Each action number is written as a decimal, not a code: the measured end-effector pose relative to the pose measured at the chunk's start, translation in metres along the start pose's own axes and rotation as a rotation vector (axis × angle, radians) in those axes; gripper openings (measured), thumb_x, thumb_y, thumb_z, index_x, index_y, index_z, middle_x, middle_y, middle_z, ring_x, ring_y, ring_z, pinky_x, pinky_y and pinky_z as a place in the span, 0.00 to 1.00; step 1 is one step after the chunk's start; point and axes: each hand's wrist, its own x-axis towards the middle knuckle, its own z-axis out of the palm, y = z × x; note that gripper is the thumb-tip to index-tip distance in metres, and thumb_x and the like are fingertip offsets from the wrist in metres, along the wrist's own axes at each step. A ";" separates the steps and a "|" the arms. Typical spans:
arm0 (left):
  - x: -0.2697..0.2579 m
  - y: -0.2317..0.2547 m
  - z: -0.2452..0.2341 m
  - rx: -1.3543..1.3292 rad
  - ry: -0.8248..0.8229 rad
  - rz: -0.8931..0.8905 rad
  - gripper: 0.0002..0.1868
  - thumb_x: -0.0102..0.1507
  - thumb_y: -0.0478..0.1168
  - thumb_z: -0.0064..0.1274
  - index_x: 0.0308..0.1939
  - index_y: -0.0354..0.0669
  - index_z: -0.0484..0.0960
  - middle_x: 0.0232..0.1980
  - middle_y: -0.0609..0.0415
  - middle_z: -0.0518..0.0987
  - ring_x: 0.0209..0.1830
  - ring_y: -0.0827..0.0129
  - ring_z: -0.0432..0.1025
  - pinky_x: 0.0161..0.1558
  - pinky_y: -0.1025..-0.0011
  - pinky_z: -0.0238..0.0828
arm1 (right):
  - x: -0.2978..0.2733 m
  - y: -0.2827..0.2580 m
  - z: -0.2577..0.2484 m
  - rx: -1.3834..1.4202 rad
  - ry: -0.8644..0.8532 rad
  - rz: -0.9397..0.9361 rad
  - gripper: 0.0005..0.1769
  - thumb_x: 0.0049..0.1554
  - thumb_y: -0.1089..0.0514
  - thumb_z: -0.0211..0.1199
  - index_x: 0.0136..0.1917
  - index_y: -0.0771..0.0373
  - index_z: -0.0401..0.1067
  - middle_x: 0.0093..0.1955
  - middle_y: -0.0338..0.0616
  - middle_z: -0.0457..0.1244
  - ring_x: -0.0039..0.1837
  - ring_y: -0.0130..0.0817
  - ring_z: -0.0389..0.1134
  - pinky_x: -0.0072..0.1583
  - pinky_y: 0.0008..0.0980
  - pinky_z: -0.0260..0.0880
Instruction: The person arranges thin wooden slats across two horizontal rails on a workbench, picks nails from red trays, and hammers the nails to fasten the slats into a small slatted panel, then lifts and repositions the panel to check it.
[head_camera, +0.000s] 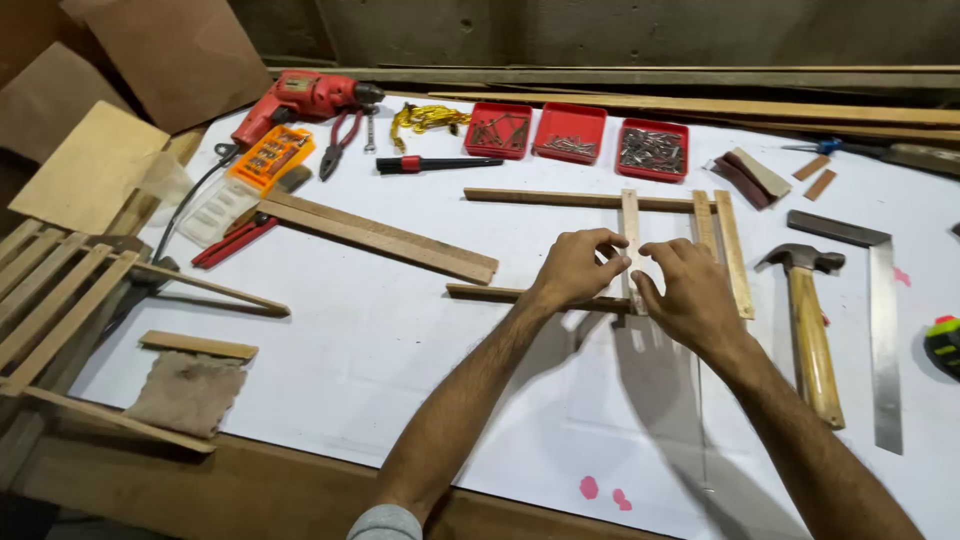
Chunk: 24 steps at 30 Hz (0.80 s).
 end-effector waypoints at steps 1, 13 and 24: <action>-0.005 -0.007 -0.013 0.003 0.016 -0.005 0.20 0.60 0.47 0.60 0.53 0.42 0.85 0.42 0.49 0.87 0.37 0.62 0.84 0.42 0.66 0.81 | 0.009 -0.014 0.004 0.004 -0.002 -0.016 0.18 0.57 0.52 0.68 0.59 0.61 0.75 0.54 0.51 0.67 0.57 0.50 0.68 0.57 0.49 0.71; -0.075 -0.050 -0.152 0.451 0.114 0.021 0.13 0.59 0.43 0.61 0.46 0.44 0.88 0.42 0.49 0.84 0.49 0.54 0.75 0.52 0.58 0.73 | 0.070 -0.133 0.082 0.102 -0.278 -0.064 0.21 0.55 0.51 0.69 0.59 0.60 0.75 0.56 0.51 0.68 0.59 0.52 0.67 0.58 0.51 0.69; -0.130 -0.107 -0.210 0.740 0.080 0.026 0.24 0.56 0.30 0.59 0.57 0.46 0.80 0.59 0.54 0.79 0.63 0.60 0.67 0.58 0.52 0.59 | 0.118 -0.219 0.121 0.054 -0.538 0.044 0.17 0.54 0.53 0.68 0.55 0.62 0.77 0.55 0.53 0.70 0.54 0.51 0.71 0.57 0.48 0.73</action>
